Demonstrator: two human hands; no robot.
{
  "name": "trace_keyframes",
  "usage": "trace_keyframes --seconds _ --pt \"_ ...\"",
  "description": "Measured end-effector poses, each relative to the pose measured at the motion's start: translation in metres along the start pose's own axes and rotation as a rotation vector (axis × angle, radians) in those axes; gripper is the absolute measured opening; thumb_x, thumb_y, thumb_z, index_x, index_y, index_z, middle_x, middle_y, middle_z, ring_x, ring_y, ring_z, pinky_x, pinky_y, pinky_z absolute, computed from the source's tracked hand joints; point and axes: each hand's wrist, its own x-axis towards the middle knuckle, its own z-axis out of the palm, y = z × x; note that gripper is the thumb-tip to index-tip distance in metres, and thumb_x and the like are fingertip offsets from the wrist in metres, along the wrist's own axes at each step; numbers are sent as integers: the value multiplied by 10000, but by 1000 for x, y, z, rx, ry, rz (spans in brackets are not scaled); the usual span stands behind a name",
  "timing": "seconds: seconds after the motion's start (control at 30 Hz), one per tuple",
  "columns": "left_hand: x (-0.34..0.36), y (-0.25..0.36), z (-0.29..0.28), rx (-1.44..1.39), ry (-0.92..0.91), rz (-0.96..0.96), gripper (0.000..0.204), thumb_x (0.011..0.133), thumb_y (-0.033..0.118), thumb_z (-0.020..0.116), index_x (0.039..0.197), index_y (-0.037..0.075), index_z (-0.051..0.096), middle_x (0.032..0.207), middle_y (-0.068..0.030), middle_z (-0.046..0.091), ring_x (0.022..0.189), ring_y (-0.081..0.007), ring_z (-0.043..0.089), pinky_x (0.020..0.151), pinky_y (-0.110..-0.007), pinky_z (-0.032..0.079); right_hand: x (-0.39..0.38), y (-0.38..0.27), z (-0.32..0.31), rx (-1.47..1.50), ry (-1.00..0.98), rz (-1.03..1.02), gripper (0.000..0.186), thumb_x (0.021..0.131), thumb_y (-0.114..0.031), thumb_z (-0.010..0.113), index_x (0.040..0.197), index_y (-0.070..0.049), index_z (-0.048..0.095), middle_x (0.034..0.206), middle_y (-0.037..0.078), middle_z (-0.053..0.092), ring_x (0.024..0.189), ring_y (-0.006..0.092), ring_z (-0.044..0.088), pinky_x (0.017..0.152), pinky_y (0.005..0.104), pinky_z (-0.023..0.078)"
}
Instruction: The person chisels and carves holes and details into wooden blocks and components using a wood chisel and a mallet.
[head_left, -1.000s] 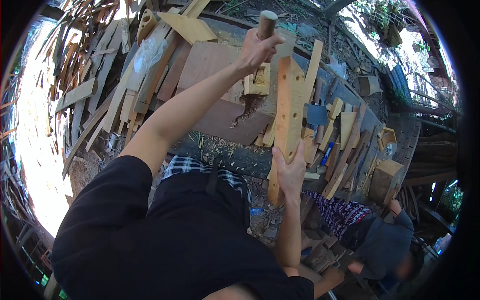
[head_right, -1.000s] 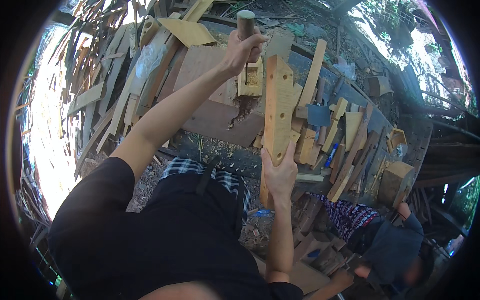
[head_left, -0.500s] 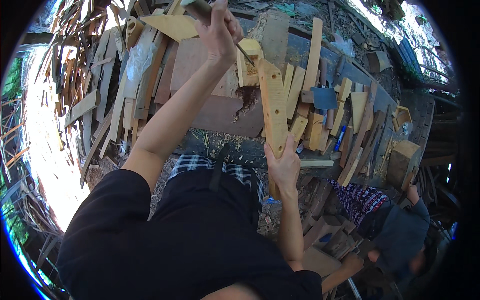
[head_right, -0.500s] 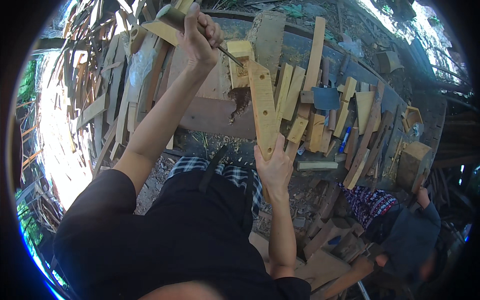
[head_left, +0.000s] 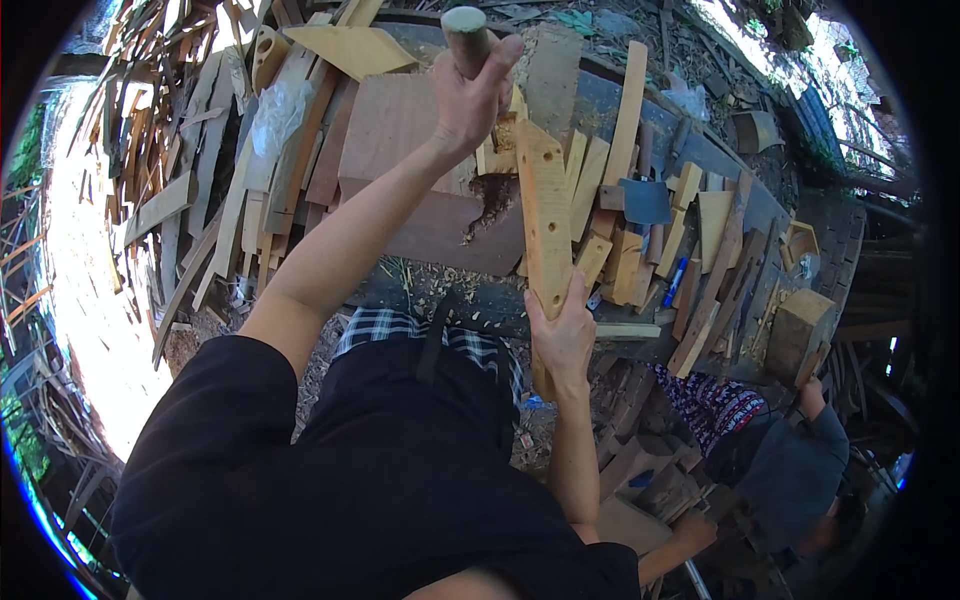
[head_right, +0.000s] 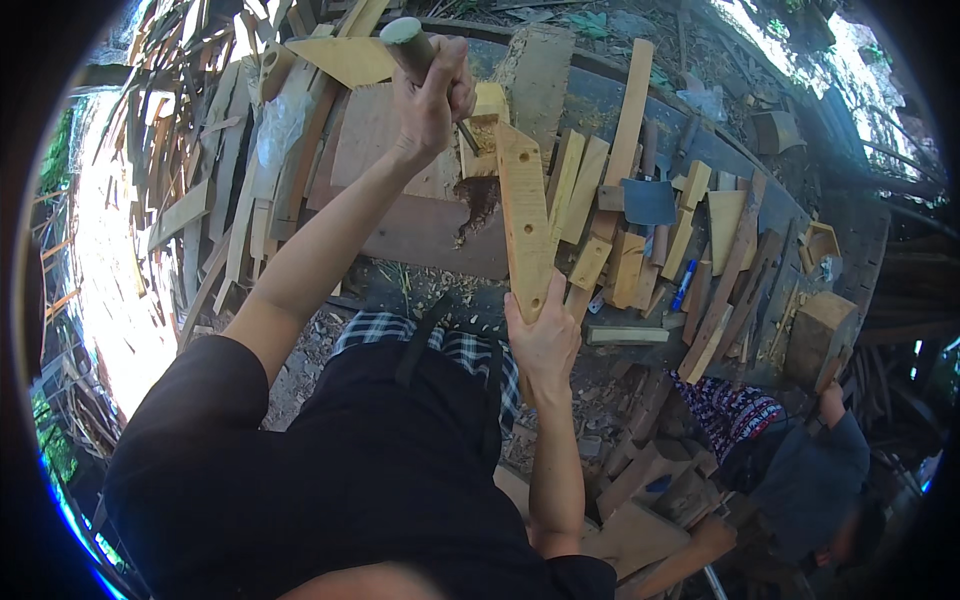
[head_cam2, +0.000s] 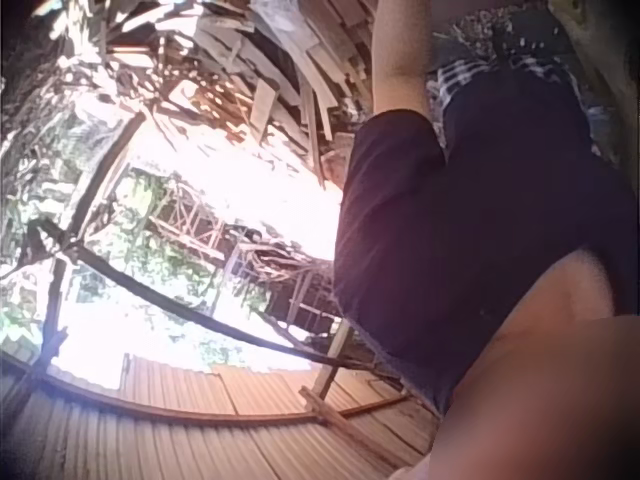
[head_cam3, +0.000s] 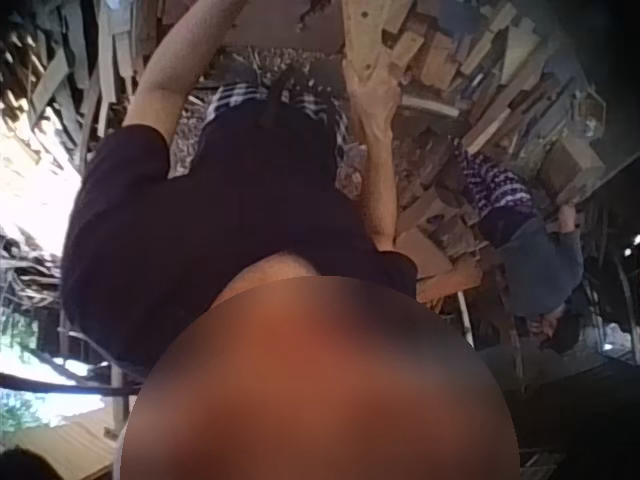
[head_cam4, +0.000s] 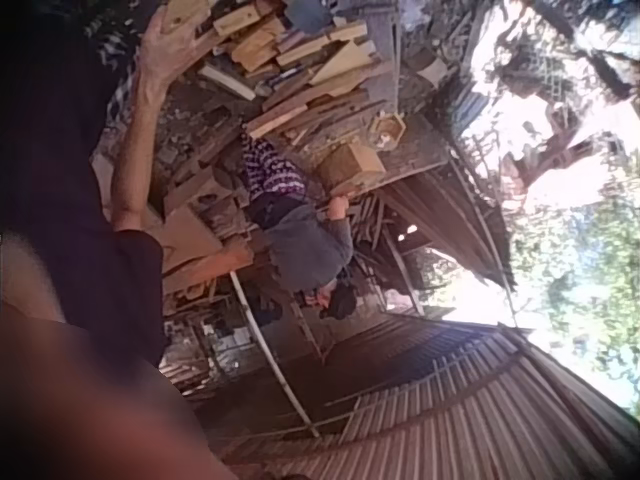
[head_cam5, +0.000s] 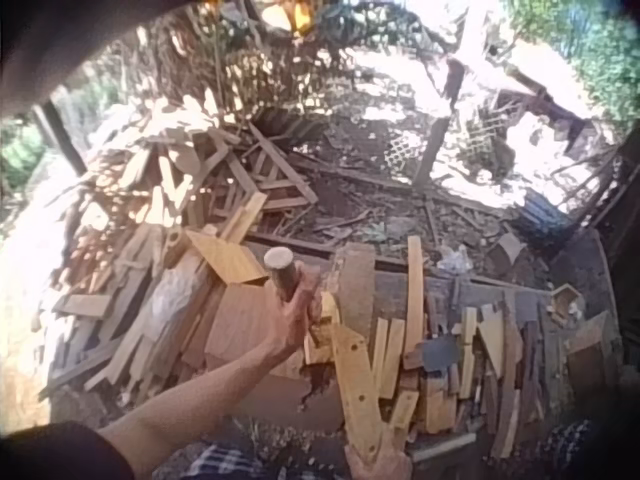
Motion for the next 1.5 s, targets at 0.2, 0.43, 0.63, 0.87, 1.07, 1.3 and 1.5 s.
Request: trace_keyframes --seconds 0.2,0.43,0.63,0.87,1.07,1.3,1.5 --pt "-42 -11 11 153 122 255 296 879 173 692 669 45 528 559 44 479 534 -37 437 480 -220 363 2 3 -1 2 -68 54 603 830 -322 679 1281 -23 415 905 283 650 853 471 635 739 508 506" --pt "-29 -14 15 169 262 264 220 892 106 640 733 53 496 542 13 466 439 -50 427 389 -223 345 2 9 2 19 -19 34 548 830 -329 672 1258 -87 430 858 267 656 819 473 637 712 523 509" --pt "-12 -25 6 236 253 260 207 874 102 669 747 51 513 543 8 479 441 -53 444 382 -223 357 4 13 1 72 -59 5 557 838 -329 670 1276 -86 426 868 269 657 830 476 638 720 518 511" --pt "-32 -20 10 176 393 302 198 877 84 667 746 48 523 567 -1 511 445 -56 456 388 -214 352 23 41 -8 127 -154 -79 595 833 -309 688 1296 -48 420 899 259 668 853 454 653 736 482 525" --pt "-52 -13 22 160 330 243 190 887 79 669 741 47 551 599 -1 525 500 -61 473 441 -224 374 37 43 -36 377 -166 -156 586 838 -254 702 1276 12 419 1000 221 662 901 316 680 779 378 521" --pt "-79 -16 42 341 367 423 253 850 133 723 673 51 563 592 -27 530 504 -121 467 484 -259 389 -6 -35 -92 330 249 -526 526 874 -138 629 1296 53 379 1176 190 538 1005 237 567 894 332 454" --pt "-85 -23 47 344 387 467 273 802 200 757 657 70 565 609 -83 544 532 -260 533 487 -331 416 -41 -41 -69 101 159 -389 588 832 -109 585 1337 41 327 1070 184 517 922 243 559 861 357 467"
